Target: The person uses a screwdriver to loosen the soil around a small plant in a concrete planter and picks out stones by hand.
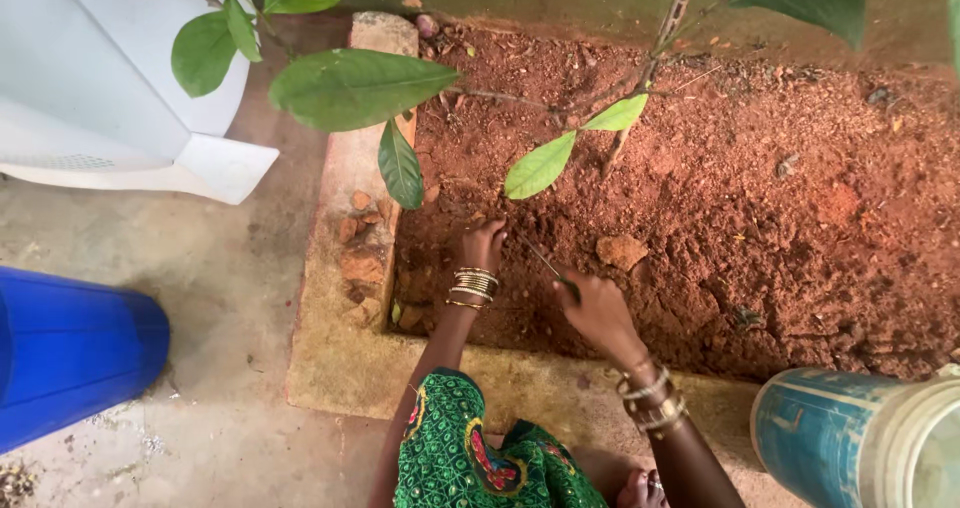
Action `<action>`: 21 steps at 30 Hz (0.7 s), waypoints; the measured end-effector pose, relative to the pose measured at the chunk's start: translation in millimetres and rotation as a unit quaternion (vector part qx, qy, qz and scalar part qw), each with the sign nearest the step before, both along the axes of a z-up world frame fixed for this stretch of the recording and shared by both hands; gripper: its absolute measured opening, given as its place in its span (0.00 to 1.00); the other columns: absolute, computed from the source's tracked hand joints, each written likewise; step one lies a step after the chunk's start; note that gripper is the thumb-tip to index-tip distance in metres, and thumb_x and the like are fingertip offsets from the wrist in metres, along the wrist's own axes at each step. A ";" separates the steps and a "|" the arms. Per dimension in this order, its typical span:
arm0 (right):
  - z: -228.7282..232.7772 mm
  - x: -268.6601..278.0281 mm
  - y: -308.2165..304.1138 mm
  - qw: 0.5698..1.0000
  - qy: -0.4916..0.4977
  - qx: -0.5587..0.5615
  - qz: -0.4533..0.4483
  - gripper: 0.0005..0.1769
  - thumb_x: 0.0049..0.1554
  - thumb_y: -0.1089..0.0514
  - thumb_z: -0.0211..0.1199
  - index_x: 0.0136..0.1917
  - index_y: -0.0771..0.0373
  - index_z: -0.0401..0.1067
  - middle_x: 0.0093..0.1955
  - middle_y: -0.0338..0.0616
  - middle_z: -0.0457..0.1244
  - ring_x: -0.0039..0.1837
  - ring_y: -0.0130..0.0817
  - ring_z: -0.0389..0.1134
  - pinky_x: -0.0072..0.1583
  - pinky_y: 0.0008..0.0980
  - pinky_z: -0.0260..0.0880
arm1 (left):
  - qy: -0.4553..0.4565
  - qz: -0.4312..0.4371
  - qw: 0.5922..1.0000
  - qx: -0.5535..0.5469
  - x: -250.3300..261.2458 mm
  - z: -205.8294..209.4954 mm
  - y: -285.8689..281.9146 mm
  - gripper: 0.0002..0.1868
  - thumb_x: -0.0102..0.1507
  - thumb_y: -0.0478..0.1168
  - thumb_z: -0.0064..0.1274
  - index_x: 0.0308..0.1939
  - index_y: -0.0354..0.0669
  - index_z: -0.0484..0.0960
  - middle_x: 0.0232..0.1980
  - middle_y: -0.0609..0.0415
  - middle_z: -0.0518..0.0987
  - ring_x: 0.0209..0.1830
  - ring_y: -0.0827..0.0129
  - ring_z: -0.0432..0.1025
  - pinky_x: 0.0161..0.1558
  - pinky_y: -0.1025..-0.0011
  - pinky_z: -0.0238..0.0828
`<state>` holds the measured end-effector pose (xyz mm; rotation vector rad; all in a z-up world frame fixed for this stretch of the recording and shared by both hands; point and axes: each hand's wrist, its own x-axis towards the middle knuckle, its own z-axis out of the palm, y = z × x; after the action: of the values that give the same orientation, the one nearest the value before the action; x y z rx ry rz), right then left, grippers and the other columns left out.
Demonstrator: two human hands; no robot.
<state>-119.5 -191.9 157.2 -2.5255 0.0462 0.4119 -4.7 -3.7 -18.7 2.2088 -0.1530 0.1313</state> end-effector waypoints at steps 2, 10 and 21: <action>13.4 -11.7 -0.2 1.000 0.025 -0.009 -0.016 0.20 0.64 0.54 0.56 0.68 0.58 0.69 0.18 0.36 0.56 0.18 0.21 0.49 0.22 0.20 0.46 | 0.000 -0.006 1.000 -0.014 -1.9 12.2 2.0 0.13 0.61 0.34 0.59 0.50 0.40 0.85 0.48 0.41 0.84 0.42 0.49 0.80 0.46 0.57 0.79; 23.6 -15.1 22.8 0.997 -0.042 -0.056 0.027 0.16 0.64 0.58 0.54 0.65 0.59 0.71 0.20 0.34 0.59 0.18 0.20 0.52 0.21 0.19 0.51 | 0.051 -0.004 0.999 -0.018 1.7 9.1 -0.2 0.13 0.61 0.33 0.60 0.50 0.40 0.85 0.48 0.43 0.83 0.39 0.54 0.79 0.47 0.60 0.79; 38.6 -3.0 59.6 0.952 -0.040 -0.271 0.140 0.06 0.60 0.64 0.55 0.49 0.68 0.72 0.25 0.41 0.63 0.23 0.26 0.59 0.23 0.24 0.56 | 0.011 0.000 1.000 -0.024 7.4 -7.0 -1.2 0.15 0.57 0.30 0.61 0.49 0.38 0.86 0.47 0.41 0.82 0.42 0.50 0.78 0.48 0.59 0.77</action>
<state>-122.5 -132.4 195.9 -3.1045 -0.2687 0.4542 2.7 -4.9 -25.6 2.1616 -0.1372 0.1098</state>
